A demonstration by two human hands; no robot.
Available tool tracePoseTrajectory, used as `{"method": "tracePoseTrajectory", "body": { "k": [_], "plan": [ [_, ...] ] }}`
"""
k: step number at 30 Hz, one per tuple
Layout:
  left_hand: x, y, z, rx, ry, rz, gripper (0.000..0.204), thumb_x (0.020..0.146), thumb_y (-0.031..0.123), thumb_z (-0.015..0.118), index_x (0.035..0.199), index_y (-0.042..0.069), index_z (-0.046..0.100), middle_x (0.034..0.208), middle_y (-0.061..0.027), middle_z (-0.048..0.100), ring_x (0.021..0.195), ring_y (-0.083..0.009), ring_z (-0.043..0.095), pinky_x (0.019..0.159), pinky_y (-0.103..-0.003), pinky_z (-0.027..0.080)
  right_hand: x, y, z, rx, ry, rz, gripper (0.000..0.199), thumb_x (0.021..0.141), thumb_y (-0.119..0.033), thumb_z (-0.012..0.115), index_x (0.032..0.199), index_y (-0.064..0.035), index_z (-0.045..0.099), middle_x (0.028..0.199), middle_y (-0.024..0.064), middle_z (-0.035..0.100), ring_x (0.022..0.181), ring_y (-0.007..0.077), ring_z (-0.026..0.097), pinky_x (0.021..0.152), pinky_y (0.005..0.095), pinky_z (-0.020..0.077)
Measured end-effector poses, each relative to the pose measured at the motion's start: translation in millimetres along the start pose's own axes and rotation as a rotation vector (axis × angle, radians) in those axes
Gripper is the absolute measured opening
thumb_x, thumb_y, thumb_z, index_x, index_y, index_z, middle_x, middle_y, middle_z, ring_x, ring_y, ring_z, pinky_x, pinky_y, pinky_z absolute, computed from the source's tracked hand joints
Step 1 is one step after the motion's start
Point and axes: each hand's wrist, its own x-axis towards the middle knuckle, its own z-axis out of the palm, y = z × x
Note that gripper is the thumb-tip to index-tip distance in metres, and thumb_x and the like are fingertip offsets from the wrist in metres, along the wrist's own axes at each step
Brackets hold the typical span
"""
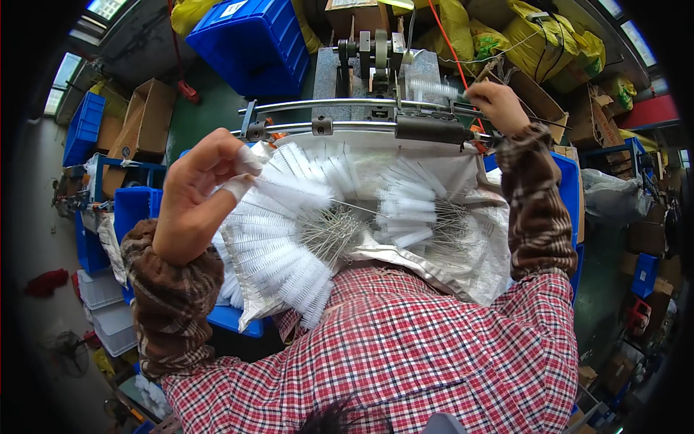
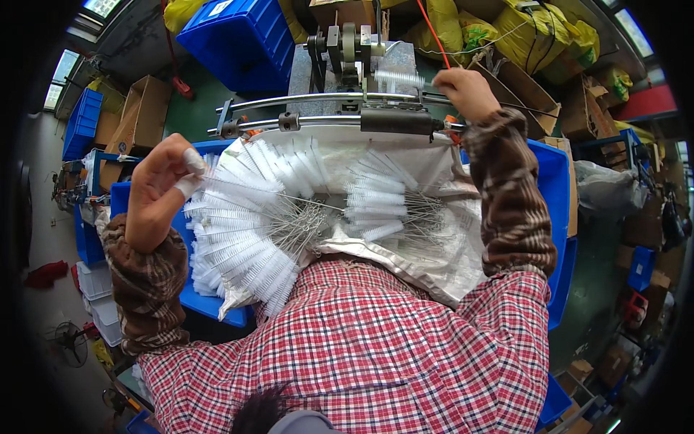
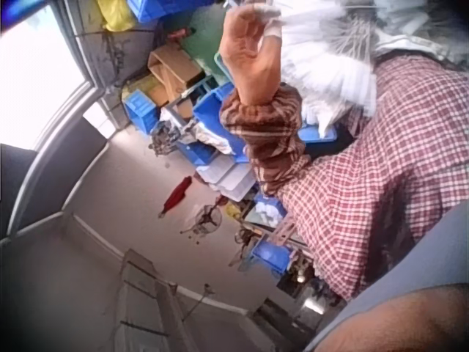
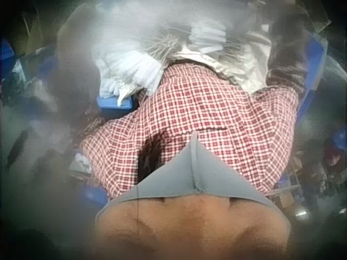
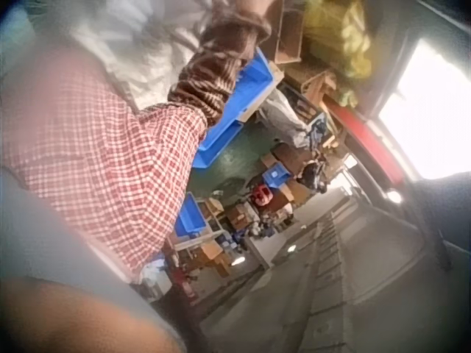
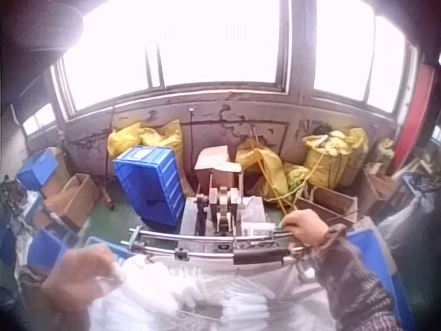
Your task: The person handles wire brushes in a storage bin, taking caps from a machine fixture and attaching them onto the ends of the brushes by hand.
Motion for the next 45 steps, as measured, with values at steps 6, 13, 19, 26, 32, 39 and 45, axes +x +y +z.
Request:
{"method": "tracePoseTrajectory", "body": {
  "k": [6,13,19,26,32,39,45],
  "plan": [
    [47.5,-19.0,59.6,-0.203,-0.06,0.003,0.016,0.085,-0.008,0.053,0.099,0.0,0.054,0.093,-0.0026,0.056,0.09,-0.0106,0.057,0.085,-0.026,0.047,-24.9,-132.7,-9.4,0.757,-0.112,-0.278,0.027,0.082,-0.012,0.071,0.107,-0.0009,0.067,0.088,0.0115,0.07,0.078,0.0164,0.067,0.071,0.0282,0.0533],
    [30.8,-20.1,43.0,0.441,0.058,0.052,0.026,0.08,0.0,0.062,0.107,0.0,0.06,0.104,-0.0095,0.061,0.1,-0.0218,0.061,0.089,-0.031,0.046,19.8,-132.0,43.5,0.219,0.265,-0.415,0.01,0.086,-0.01,0.06,0.092,-0.0056,0.067,0.078,0.0103,0.063,0.077,0.0271,0.062,0.069,0.0375,0.0505],
    [-14.3,-49.4,15.6,0.935,0.044,-0.008,0.026,0.075,0.001,0.064,0.101,0.001,0.062,0.099,-0.014,0.06,0.093,-0.0332,0.059,0.081,-0.036,0.047,72.2,-45.1,82.6,-0.38,0.357,-0.197,0.016,0.079,-0.009,0.058,0.091,-0.0128,0.068,0.083,0.0041,0.062,0.088,0.024,0.059,0.077,0.0383,0.0466],
    [-23.7,-58.7,9.2,0.867,0.037,-0.11,0.024,0.074,0.001,0.066,0.097,0.001,0.062,0.098,-0.0129,0.06,0.092,-0.0312,0.059,0.08,-0.037,0.047,79.8,-42.7,86.7,-0.388,0.346,-0.184,0.021,0.079,-0.009,0.058,0.096,-0.0147,0.069,0.091,0.0021,0.063,0.095,0.0225,0.057,0.083,0.0379,0.0449],
    [-18.8,-57.8,15.4,0.879,0.119,-0.023,0.029,0.073,-0.001,0.066,0.102,0.002,0.061,0.099,-0.0138,0.059,0.093,-0.0321,0.059,0.082,-0.038,0.047,80.4,-37.2,87.0,-0.295,0.374,-0.257,0.022,0.08,-0.005,0.056,0.097,-0.0113,0.069,0.096,0.0042,0.064,0.097,0.0237,0.057,0.085,0.0371,0.046],
    [-14.5,-59.9,9.0,0.913,0.049,-0.068,0.024,0.074,-0.004,0.063,0.097,0.001,0.061,0.097,-0.0136,0.059,0.092,-0.0328,0.059,0.08,-0.038,0.048,78.1,-26.3,82.2,-0.21,0.367,-0.328,0.022,0.082,-0.003,0.059,0.103,-0.0056,0.066,0.093,0.0078,0.064,0.094,0.0279,0.058,0.085,0.0376,0.0466],
    [-14.1,-58.3,1.0,0.804,0.006,-0.123,0.017,0.074,-0.008,0.061,0.089,0.0,0.06,0.09,-0.0108,0.058,0.083,-0.0265,0.059,0.073,-0.033,0.047,23.0,-31.2,60.0,-0.51,0.435,-0.028,0.035,0.08,-0.028,0.069,0.109,-0.0083,0.064,0.1,0.0062,0.061,0.101,0.0253,0.054,0.086,0.0403,0.0406]
  ]
}}
